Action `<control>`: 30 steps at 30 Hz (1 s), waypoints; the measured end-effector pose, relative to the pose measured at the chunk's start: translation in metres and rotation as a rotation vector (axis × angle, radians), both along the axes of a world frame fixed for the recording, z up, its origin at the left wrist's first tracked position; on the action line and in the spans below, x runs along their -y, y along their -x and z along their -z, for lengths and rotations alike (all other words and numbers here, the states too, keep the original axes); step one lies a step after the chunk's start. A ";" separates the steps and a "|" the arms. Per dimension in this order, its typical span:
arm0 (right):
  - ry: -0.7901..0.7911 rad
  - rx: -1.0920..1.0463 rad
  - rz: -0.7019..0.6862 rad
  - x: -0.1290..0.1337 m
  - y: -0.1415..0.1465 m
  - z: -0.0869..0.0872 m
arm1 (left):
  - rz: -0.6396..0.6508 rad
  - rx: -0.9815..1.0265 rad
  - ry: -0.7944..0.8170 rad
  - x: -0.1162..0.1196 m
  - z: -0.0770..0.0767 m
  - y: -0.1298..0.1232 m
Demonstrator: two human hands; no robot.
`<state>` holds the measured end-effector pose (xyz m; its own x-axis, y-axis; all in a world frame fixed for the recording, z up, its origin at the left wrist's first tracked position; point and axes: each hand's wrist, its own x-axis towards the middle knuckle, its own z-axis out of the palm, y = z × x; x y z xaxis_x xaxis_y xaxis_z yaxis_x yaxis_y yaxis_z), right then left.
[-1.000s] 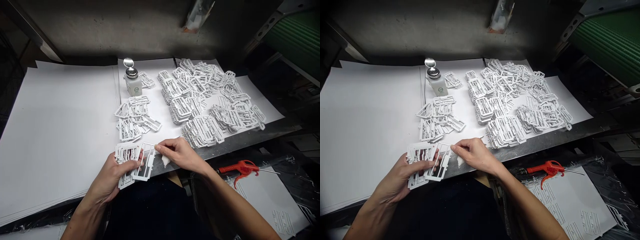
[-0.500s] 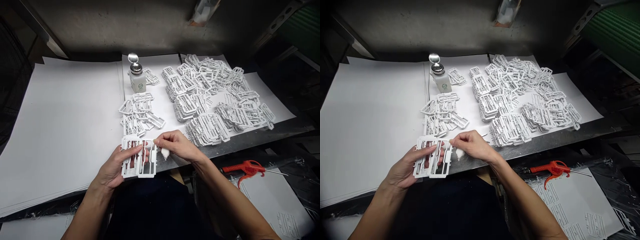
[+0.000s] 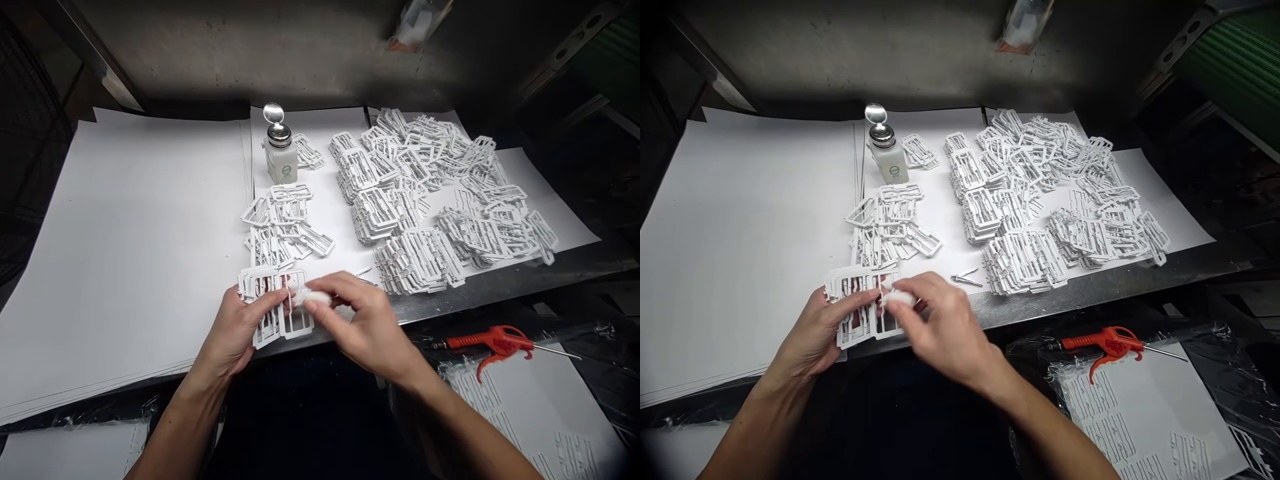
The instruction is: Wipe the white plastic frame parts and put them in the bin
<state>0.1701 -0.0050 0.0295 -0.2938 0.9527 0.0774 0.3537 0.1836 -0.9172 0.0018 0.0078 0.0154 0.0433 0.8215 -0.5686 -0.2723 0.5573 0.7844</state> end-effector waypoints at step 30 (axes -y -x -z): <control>-0.295 0.658 -0.407 0.008 0.016 0.000 | -0.074 0.120 -0.054 0.012 0.008 -0.011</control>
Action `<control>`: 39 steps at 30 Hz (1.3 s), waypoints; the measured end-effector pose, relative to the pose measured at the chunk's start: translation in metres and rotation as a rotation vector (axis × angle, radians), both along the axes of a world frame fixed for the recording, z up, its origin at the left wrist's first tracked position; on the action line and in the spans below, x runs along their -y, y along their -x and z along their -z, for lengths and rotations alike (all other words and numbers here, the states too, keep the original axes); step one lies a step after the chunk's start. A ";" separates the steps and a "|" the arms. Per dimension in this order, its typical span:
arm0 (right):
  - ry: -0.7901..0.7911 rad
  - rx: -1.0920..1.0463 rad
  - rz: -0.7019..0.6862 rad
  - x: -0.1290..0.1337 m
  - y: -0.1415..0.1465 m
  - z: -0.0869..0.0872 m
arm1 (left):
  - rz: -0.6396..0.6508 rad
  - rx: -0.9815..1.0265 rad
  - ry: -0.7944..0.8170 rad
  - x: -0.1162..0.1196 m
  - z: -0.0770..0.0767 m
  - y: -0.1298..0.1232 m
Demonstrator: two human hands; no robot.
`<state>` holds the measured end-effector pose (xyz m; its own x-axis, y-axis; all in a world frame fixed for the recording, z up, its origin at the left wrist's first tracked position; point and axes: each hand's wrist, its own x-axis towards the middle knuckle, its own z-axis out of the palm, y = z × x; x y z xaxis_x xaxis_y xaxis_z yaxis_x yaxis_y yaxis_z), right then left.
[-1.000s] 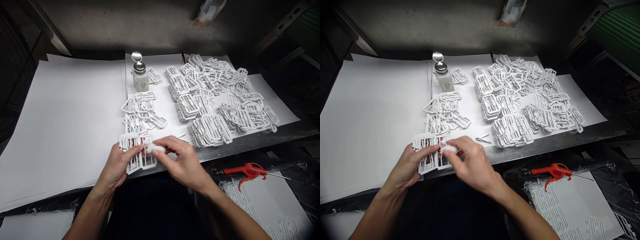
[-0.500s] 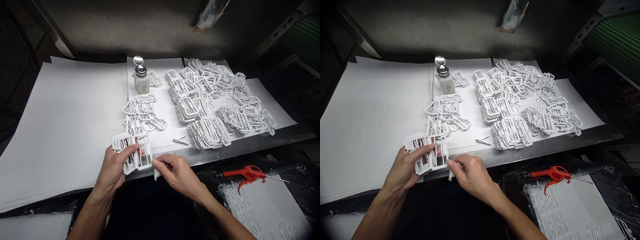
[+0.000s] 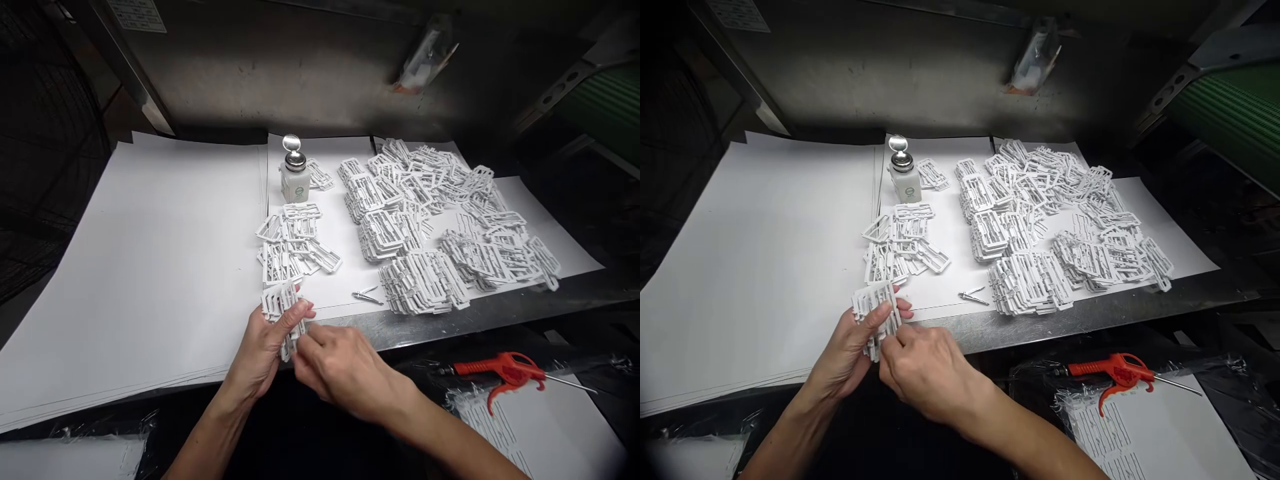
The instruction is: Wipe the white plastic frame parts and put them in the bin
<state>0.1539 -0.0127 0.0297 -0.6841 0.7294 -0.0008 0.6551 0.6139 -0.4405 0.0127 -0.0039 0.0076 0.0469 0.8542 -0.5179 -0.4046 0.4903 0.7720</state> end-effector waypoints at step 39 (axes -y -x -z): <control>0.721 -0.549 0.283 0.018 -0.008 -0.004 | -0.072 0.444 0.145 0.000 0.009 0.022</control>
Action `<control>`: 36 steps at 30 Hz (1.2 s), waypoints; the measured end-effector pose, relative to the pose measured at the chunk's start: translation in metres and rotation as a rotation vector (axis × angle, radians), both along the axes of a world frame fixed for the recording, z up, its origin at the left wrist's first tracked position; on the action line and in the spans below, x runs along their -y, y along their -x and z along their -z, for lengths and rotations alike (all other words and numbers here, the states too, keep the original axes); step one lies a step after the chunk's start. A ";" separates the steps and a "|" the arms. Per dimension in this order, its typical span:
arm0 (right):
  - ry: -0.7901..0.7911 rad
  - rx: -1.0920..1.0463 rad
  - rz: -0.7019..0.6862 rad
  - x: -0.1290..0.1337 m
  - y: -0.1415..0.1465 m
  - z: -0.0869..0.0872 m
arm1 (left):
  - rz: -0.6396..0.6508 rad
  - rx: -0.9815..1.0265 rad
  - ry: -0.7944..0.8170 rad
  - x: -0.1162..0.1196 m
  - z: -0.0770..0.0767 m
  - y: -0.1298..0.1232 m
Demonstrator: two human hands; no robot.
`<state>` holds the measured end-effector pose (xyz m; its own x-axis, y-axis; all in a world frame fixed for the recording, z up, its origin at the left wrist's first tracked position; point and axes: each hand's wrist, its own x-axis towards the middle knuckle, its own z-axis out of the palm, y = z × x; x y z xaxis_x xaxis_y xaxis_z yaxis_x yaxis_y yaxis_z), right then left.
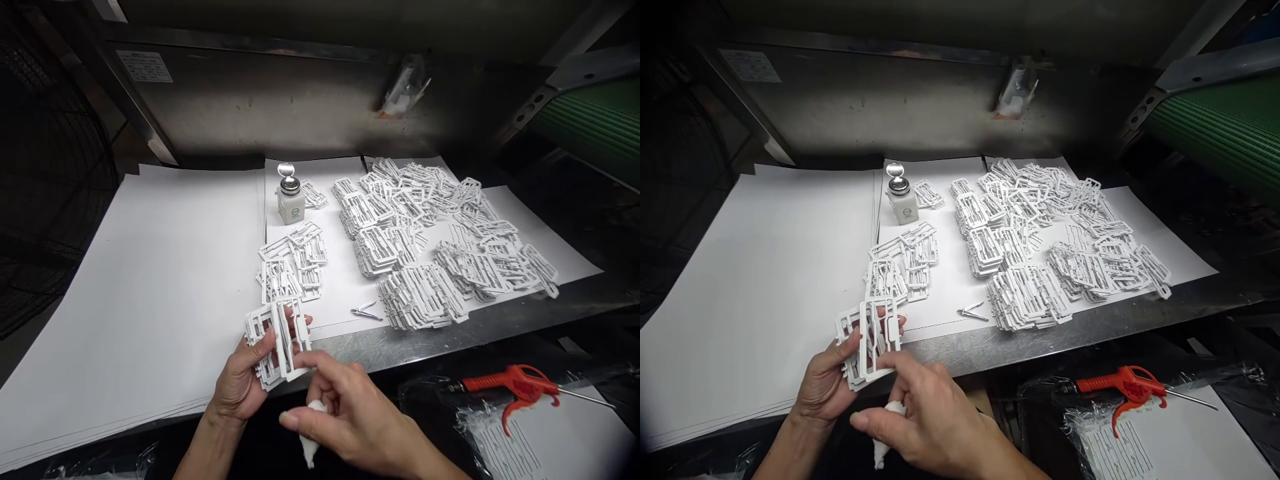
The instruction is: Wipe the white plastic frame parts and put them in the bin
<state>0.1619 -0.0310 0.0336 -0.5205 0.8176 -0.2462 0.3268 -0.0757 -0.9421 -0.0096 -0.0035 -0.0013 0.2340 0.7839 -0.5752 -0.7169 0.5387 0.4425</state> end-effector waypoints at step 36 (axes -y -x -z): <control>0.775 -0.605 0.088 -0.065 0.002 0.021 | 0.213 0.037 -0.039 0.009 0.014 0.011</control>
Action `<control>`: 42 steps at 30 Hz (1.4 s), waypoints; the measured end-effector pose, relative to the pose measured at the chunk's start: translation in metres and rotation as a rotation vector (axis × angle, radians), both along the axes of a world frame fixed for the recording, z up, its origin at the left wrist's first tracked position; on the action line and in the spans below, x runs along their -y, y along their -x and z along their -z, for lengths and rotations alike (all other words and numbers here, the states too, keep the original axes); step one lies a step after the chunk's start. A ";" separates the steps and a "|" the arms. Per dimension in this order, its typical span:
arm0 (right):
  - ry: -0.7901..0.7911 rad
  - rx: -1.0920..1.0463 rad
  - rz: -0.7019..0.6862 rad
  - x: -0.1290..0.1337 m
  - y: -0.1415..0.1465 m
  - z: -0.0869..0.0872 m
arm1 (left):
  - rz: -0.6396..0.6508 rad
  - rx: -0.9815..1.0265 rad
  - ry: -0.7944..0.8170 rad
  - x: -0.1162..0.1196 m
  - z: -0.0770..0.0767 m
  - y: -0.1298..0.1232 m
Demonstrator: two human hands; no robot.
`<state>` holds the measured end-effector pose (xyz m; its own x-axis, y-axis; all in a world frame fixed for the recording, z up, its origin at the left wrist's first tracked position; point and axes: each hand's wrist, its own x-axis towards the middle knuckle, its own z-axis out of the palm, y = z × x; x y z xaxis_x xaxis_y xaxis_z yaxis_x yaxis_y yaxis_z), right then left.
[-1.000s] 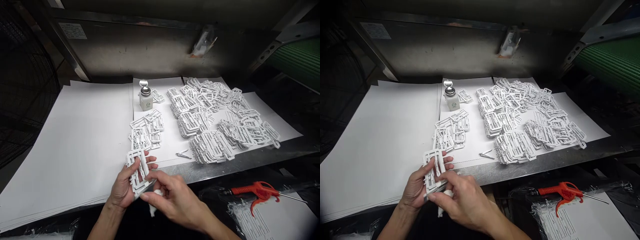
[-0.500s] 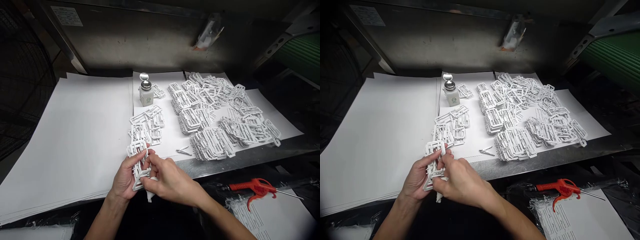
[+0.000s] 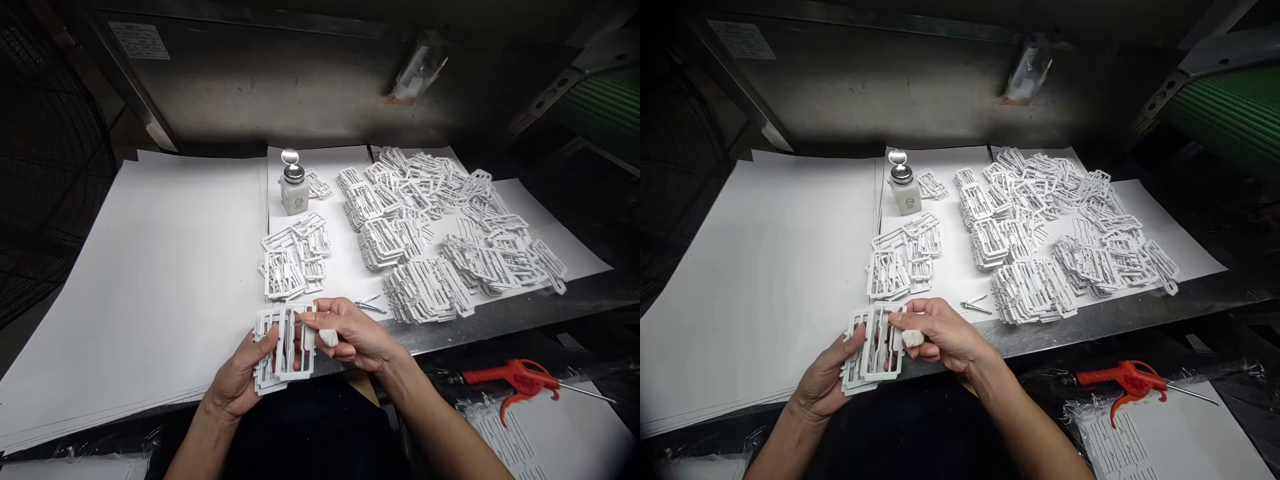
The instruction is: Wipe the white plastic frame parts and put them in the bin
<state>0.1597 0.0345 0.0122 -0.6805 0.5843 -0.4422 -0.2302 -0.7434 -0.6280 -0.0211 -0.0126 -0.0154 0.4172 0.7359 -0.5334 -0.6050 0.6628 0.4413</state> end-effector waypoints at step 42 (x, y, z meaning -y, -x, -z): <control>-1.246 0.666 0.162 0.036 0.000 -0.016 | -0.200 0.107 0.081 -0.014 -0.008 -0.001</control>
